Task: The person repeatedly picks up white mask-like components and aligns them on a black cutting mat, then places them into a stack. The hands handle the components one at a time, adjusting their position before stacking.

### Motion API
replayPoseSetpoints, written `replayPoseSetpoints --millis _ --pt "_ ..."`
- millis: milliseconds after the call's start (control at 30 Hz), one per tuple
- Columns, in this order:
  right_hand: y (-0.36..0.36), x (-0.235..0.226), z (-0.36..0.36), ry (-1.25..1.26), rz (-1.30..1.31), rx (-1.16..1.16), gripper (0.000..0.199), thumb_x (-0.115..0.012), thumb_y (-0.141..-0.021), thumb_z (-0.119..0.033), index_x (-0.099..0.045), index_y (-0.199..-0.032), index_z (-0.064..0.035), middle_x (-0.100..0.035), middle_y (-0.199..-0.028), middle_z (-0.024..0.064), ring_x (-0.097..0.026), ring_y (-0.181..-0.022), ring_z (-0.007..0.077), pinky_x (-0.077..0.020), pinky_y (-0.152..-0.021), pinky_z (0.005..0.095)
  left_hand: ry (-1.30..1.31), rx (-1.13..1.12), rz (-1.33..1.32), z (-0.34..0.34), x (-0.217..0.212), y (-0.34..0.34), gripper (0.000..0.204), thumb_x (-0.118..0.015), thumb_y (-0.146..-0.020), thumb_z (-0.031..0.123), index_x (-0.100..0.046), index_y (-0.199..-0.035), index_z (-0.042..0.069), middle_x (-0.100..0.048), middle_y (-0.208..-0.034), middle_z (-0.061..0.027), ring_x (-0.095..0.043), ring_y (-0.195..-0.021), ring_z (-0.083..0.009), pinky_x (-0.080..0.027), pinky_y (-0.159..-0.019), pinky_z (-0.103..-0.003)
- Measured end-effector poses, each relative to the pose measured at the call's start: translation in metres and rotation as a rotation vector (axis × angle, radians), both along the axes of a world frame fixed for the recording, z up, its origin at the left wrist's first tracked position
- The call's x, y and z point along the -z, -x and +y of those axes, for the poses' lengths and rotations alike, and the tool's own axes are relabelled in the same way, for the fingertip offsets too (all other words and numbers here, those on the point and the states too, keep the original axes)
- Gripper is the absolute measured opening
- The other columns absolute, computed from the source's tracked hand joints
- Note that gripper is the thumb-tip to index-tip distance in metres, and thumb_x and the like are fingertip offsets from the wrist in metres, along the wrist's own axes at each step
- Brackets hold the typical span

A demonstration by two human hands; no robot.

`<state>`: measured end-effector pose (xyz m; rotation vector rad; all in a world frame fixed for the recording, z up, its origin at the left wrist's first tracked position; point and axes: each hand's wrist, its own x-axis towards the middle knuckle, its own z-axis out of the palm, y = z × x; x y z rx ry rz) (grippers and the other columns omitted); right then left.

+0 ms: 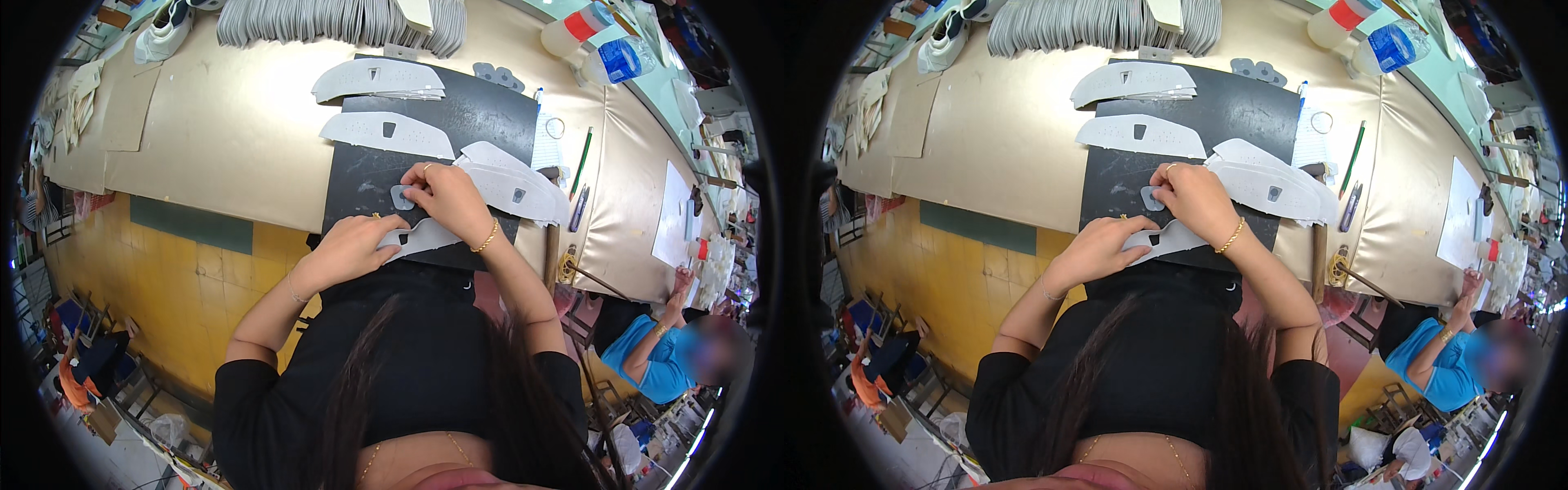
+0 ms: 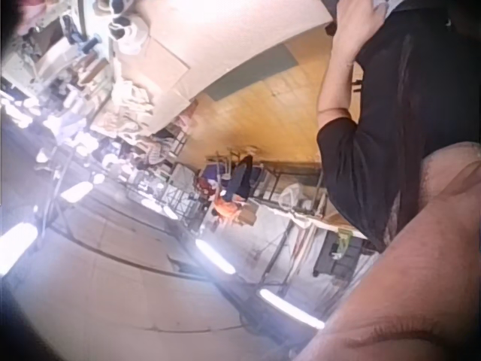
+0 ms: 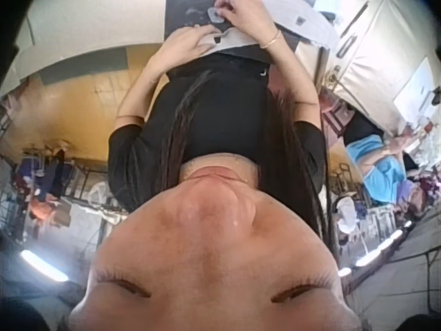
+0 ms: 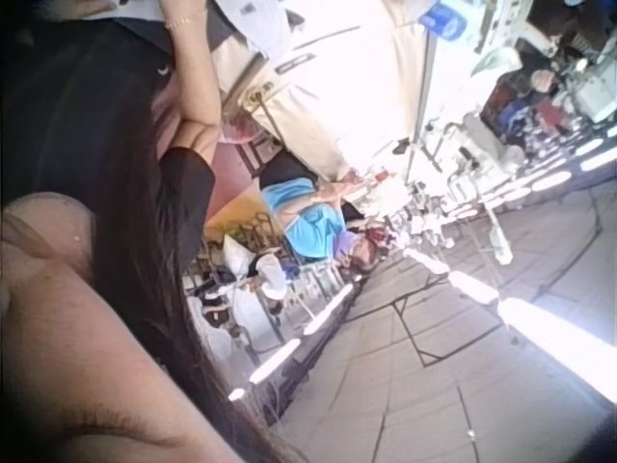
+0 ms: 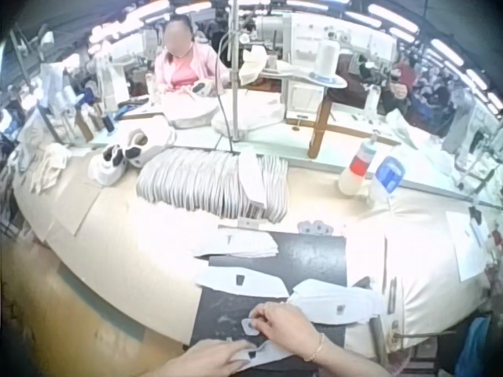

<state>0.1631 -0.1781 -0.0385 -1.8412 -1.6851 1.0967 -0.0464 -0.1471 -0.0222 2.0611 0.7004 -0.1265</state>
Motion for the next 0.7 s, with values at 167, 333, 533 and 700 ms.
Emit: replayPoseSetpoints --millis 167,333,533,700 --pt "0.013 -0.008 -0.011 -0.194 -0.102 0.122 0.022 -0.075 -0.085 -0.017 -0.071 -0.102 -0.0037 -0.062 -0.097 0.0091 -0.064 -0.086 0.0298 -0.0522 -0.075 0.0378 -0.037 -0.068 -0.048 -0.002 -0.004 0.001 0.023 -0.070 -0.089 0.018 -0.066 -0.109 0.008 -0.071 -0.092 -0.0154 -0.067 -0.089 -0.0366 -0.051 -0.079 -0.045" --pt "-0.004 -0.027 -0.035 -0.260 -0.034 -0.210 0.024 -0.076 -0.084 -0.026 -0.070 -0.095 -0.0062 -0.062 -0.098 0.0074 -0.059 -0.095 0.0274 -0.0446 -0.087 0.0394 -0.026 -0.095 -0.158 0.002 -0.005 0.007 0.022 -0.071 -0.088 0.015 -0.068 -0.108 0.006 -0.072 -0.095 -0.0135 -0.067 -0.090 -0.0351 -0.053 -0.081 -0.041" --pt "-0.018 -0.023 -0.060 -0.059 -0.089 -0.143 0.027 -0.077 -0.084 -0.032 -0.071 -0.090 -0.0065 -0.065 -0.086 0.0092 -0.060 -0.088 0.0289 -0.0410 -0.083 0.0402 0.232 -0.260 -0.104 0.014 0.004 0.008 0.029 -0.079 -0.085 0.016 -0.070 -0.109 0.003 -0.073 -0.093 -0.0098 -0.069 -0.083 -0.0197 -0.053 -0.076 -0.031" --pt "-0.020 -0.026 -0.055 0.132 0.078 0.017 0.028 -0.078 -0.084 -0.029 -0.069 -0.089 -0.0024 -0.067 -0.075 0.0180 -0.063 -0.068 0.0379 -0.0474 -0.067 0.0412 0.521 -0.443 -0.138 0.016 0.011 0.006 0.030 -0.083 -0.083 0.013 -0.069 -0.106 0.000 -0.070 -0.090 -0.0034 -0.063 -0.082 -0.0086 -0.051 -0.073 -0.024"
